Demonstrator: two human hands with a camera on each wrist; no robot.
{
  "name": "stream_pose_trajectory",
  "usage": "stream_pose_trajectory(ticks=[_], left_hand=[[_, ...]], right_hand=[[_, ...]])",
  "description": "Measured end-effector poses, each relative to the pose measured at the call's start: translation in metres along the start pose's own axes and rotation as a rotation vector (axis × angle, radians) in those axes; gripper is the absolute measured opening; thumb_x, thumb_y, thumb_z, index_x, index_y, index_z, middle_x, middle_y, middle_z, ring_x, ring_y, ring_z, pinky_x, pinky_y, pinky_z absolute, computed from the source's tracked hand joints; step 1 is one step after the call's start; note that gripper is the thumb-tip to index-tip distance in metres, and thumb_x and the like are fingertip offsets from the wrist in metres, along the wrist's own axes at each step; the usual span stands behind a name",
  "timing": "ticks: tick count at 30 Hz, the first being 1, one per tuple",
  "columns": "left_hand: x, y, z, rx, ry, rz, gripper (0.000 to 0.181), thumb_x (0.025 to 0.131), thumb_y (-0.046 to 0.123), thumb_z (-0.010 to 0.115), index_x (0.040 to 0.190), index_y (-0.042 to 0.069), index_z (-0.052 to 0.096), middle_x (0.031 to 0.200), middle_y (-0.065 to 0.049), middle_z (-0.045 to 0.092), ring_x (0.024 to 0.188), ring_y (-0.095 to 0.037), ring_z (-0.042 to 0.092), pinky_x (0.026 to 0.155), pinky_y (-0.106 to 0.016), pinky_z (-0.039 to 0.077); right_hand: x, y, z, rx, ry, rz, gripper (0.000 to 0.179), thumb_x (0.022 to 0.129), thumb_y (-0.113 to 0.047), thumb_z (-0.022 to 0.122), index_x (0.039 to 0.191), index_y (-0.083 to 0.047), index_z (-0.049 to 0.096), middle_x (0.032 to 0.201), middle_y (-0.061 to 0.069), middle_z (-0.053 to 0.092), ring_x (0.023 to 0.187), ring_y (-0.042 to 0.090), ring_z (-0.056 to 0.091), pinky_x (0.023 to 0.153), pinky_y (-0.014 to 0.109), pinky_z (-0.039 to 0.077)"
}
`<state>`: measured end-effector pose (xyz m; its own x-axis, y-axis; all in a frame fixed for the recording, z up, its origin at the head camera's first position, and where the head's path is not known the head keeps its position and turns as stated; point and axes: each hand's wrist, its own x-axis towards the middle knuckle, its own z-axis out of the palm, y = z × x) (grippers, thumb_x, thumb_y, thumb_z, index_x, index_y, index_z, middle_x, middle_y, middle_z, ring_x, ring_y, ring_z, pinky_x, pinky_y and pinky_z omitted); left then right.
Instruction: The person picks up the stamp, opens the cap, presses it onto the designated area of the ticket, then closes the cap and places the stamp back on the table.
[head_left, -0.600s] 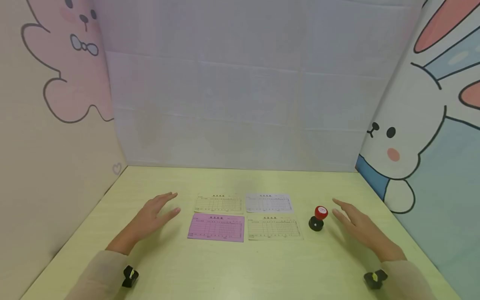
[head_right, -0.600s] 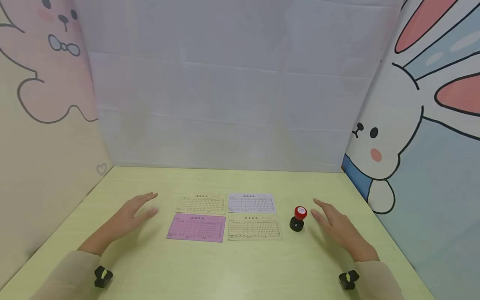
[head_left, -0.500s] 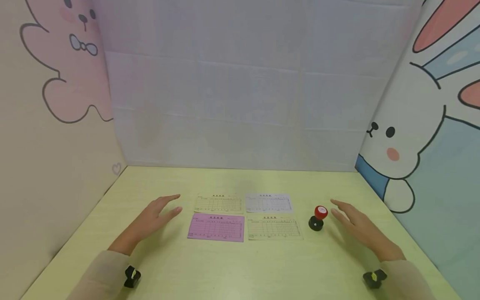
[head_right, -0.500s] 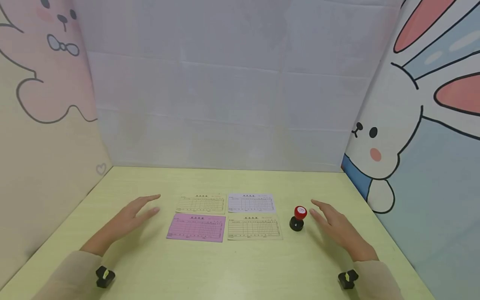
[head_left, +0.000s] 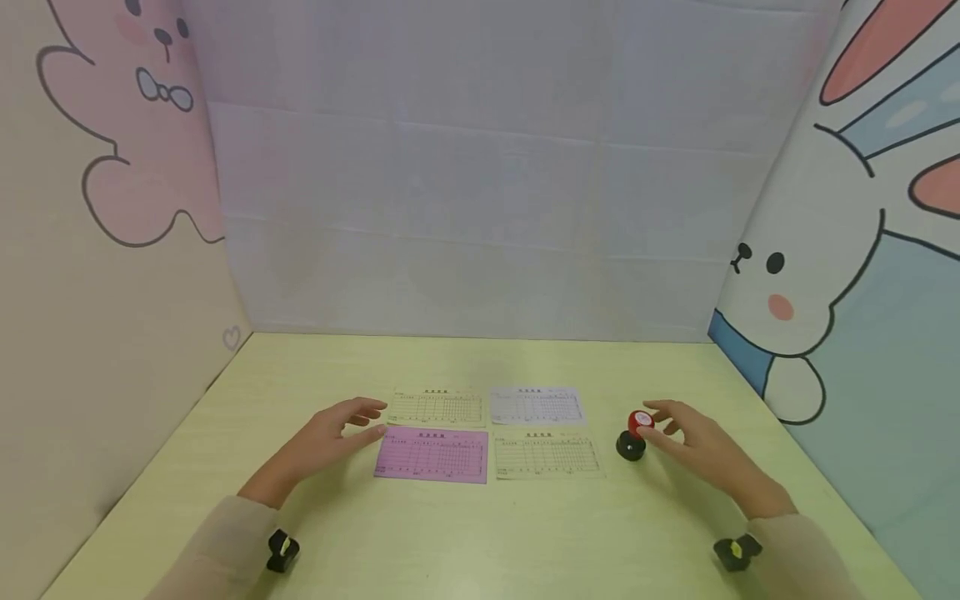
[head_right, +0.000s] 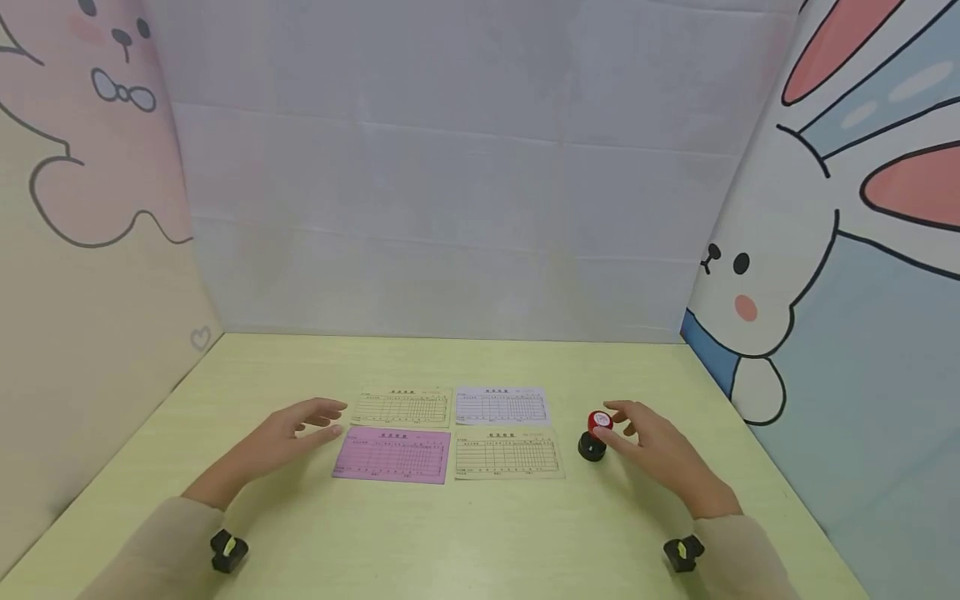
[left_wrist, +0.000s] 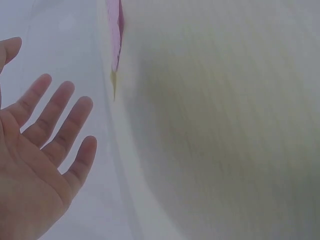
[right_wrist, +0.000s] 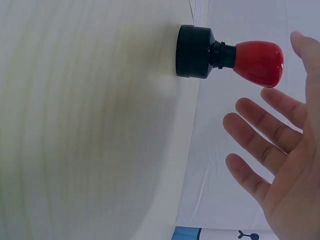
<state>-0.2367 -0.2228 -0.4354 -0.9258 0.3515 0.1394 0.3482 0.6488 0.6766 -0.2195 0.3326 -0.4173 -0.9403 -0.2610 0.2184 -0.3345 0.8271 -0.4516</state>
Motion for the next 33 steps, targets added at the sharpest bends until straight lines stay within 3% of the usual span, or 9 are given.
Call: stream_pose_trajectory(ticks=[5, 10, 15, 20, 33], left_hand=[[0.007, 0.005, 0.006, -0.028, -0.036, 0.043, 0.050, 0.098, 0.042, 0.064, 0.138, 0.012, 0.058, 0.131, -0.010, 0.063, 0.115, -0.028, 0.060, 0.095, -0.055, 0.047], [0.013, 0.012, 0.011, -0.043, -0.061, 0.075, 0.051, 0.098, 0.044, 0.064, 0.136, 0.012, 0.059, 0.129, -0.010, 0.064, 0.113, -0.025, 0.061, 0.095, -0.054, 0.047], [0.020, 0.021, 0.019, -0.079, -0.098, 0.092, 0.048, 0.098, 0.043, 0.064, 0.135, 0.013, 0.060, 0.130, -0.011, 0.063, 0.113, -0.025, 0.060, 0.093, -0.053, 0.048], [0.028, 0.031, 0.028, -0.097, -0.130, 0.115, 0.043, 0.099, 0.037, 0.064, 0.133, 0.011, 0.061, 0.129, -0.012, 0.063, 0.112, -0.025, 0.060, 0.094, -0.051, 0.049], [0.042, 0.050, 0.050, -0.107, -0.172, 0.172, 0.037, 0.099, 0.033, 0.065, 0.131, 0.015, 0.063, 0.127, -0.009, 0.065, 0.109, -0.020, 0.062, 0.095, -0.047, 0.050]], right_hand=[[0.005, -0.003, 0.003, -0.021, -0.002, -0.014, 0.058, 0.094, -0.042, 0.070, 0.136, -0.006, 0.057, 0.110, 0.005, 0.065, 0.087, 0.016, 0.059, 0.069, 0.034, 0.050], [0.008, -0.006, 0.005, -0.036, -0.002, -0.007, 0.061, 0.091, -0.043, 0.074, 0.135, -0.004, 0.059, 0.106, 0.003, 0.063, 0.086, 0.017, 0.057, 0.068, 0.031, 0.050], [0.012, -0.008, 0.009, -0.053, 0.021, -0.020, 0.050, 0.089, -0.033, 0.077, 0.125, -0.001, 0.063, 0.106, 0.006, 0.065, 0.082, 0.018, 0.055, 0.064, 0.026, 0.049], [0.014, -0.010, 0.011, -0.040, 0.036, -0.046, 0.043, 0.089, -0.029, 0.078, 0.118, 0.000, 0.065, 0.103, 0.007, 0.066, 0.078, 0.018, 0.055, 0.062, 0.025, 0.049], [0.013, -0.014, 0.008, -0.016, 0.025, -0.037, 0.042, 0.090, -0.028, 0.077, 0.119, 0.000, 0.065, 0.099, 0.005, 0.066, 0.077, 0.014, 0.055, 0.061, 0.024, 0.050]])
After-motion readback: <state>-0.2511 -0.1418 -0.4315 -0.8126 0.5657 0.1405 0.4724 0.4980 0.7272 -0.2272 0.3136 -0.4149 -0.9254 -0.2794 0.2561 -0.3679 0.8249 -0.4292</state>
